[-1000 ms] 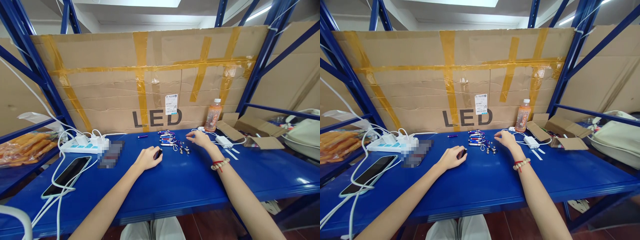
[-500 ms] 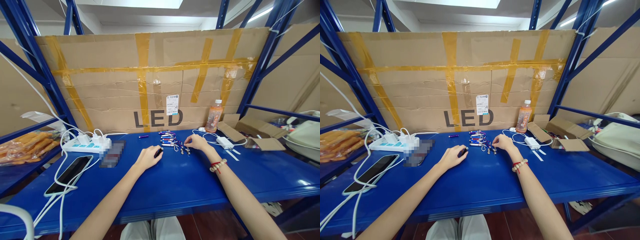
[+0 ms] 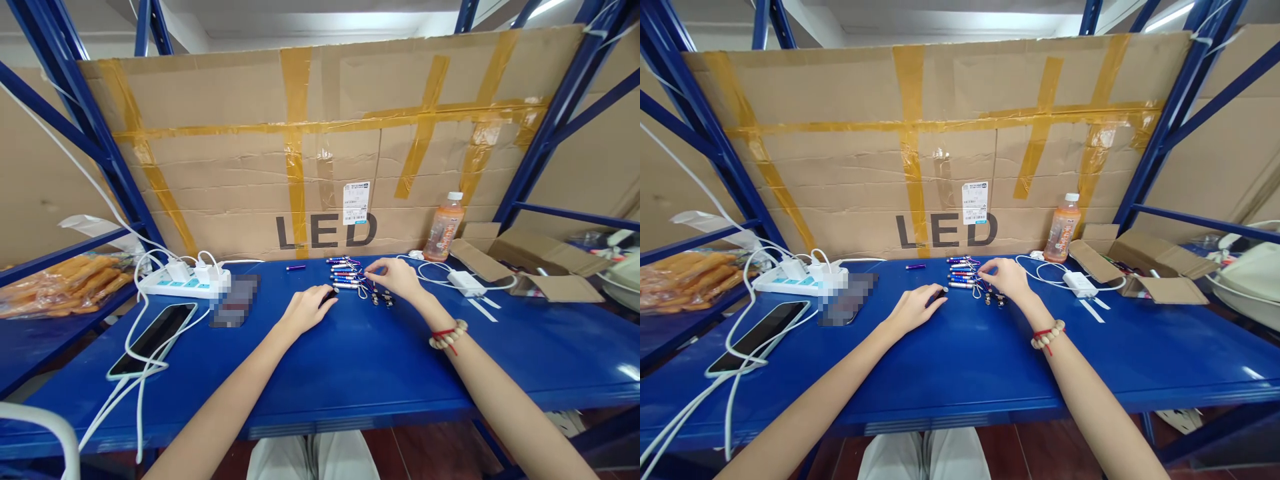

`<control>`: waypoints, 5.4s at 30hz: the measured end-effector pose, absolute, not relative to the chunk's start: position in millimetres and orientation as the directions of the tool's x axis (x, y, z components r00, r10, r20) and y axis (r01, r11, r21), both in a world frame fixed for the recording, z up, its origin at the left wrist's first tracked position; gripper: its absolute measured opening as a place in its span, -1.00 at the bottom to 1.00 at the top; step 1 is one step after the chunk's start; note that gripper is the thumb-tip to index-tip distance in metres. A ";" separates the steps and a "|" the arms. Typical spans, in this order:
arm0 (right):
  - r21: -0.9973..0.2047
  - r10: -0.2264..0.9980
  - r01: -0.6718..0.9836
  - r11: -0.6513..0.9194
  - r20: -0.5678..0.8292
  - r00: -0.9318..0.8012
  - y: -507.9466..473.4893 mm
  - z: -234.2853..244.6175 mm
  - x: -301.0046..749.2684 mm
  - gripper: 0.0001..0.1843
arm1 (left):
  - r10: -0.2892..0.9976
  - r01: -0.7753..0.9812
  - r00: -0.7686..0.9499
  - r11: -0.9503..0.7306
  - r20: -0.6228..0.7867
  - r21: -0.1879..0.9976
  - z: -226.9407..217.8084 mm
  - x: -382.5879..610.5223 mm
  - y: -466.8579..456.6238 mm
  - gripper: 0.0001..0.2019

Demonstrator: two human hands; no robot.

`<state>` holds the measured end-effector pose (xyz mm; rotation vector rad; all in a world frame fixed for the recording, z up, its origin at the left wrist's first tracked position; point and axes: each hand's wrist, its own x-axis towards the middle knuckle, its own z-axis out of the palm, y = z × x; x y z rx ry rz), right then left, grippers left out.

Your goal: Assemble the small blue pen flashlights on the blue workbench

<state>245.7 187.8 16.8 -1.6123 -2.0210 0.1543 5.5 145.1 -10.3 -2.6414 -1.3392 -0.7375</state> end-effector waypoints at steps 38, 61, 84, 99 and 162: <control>-0.243 0.961 0.947 0.210 0.228 -0.154 187.4 20.2 269.5 -0.93 | 0.821 0.814 0.443 -0.536 0.360 0.223 -4.0 2.0 146.1 -0.81; -0.373 0.902 0.845 0.383 0.350 -0.254 176.9 20.0 237.5 -0.92 | 0.789 0.786 0.483 -0.582 0.381 0.209 -5.3 3.0 145.6 -0.88; -0.463 0.638 0.439 0.770 0.538 -0.551 159.8 13.5 199.4 -0.79 | 0.720 0.756 0.556 -0.645 0.415 0.108 -8.8 5.9 146.5 -0.85; -0.204 0.996 0.977 -0.058 -0.080 0.042 175.3 29.8 266.2 -0.95 | 0.734 0.764 0.520 -0.628 0.437 0.147 -10.8 5.2 147.9 -0.85; -0.476 0.851 0.736 0.482 0.455 -0.264 173.8 23.5 229.0 -0.75 | 0.790 0.793 0.421 -0.560 0.446 0.242 -7.0 11.2 140.9 -0.73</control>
